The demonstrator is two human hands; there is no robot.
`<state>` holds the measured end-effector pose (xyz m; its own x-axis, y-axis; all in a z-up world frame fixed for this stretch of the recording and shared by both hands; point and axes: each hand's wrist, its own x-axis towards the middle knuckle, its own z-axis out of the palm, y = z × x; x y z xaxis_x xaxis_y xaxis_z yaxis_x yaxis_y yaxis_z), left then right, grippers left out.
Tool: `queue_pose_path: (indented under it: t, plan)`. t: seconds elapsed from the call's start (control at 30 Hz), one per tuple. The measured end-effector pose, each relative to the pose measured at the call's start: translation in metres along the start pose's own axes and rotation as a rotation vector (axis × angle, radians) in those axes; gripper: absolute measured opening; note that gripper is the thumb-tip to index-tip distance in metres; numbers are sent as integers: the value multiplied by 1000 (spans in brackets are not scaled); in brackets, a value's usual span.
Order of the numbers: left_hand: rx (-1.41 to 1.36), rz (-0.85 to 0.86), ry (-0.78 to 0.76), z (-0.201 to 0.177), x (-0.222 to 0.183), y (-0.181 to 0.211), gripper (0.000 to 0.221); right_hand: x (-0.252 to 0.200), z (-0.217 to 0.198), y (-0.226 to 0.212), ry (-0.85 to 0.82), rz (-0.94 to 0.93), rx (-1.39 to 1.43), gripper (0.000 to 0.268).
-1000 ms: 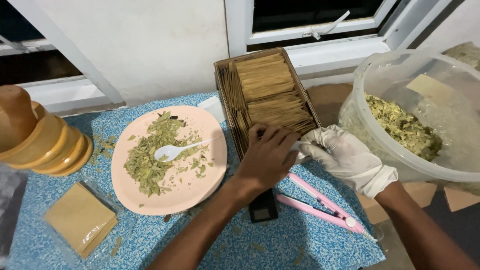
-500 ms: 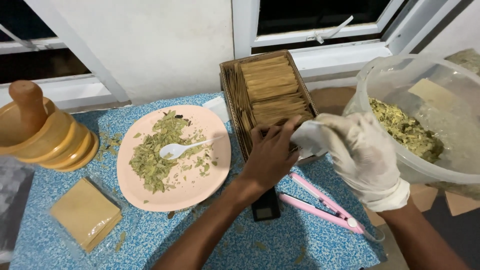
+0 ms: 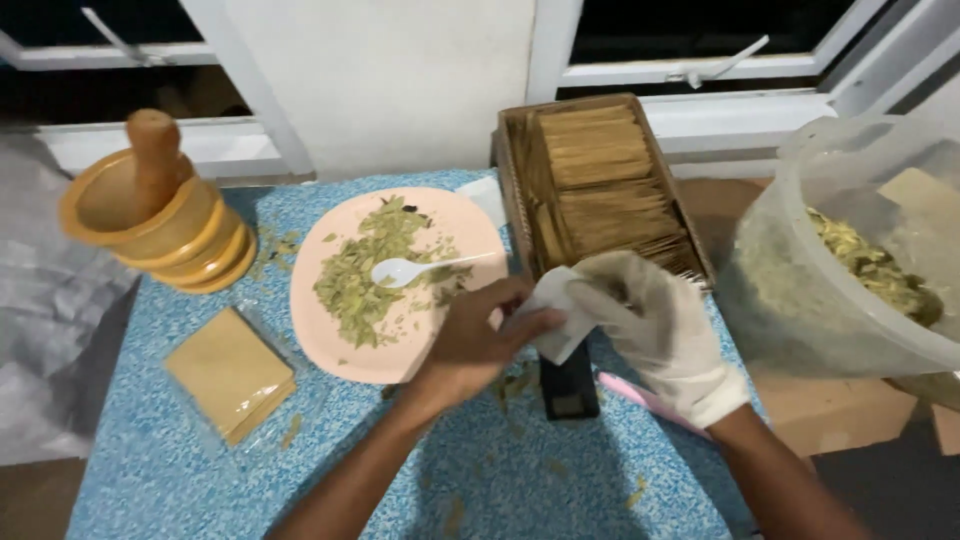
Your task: Packaging dried tea leaves into small paper bags and sealing them with a heat sealer.
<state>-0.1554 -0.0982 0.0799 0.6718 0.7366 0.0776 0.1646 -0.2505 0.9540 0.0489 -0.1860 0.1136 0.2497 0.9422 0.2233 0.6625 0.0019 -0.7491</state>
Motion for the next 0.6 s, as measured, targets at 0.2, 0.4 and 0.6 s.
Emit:
queue_pose_path:
  t: [0.2,0.4,0.6]
  plan:
    - [-63,131,223,-35,-40,-28,40,-7,65,-26,-97,73,380,14]
    - [-6,146,283,-61,-50,-63,14,-4,110,5,-226,151,694,31]
    - [39,135,242,-66,-53,-79,15,2,95,-59,-525,317,531,22]
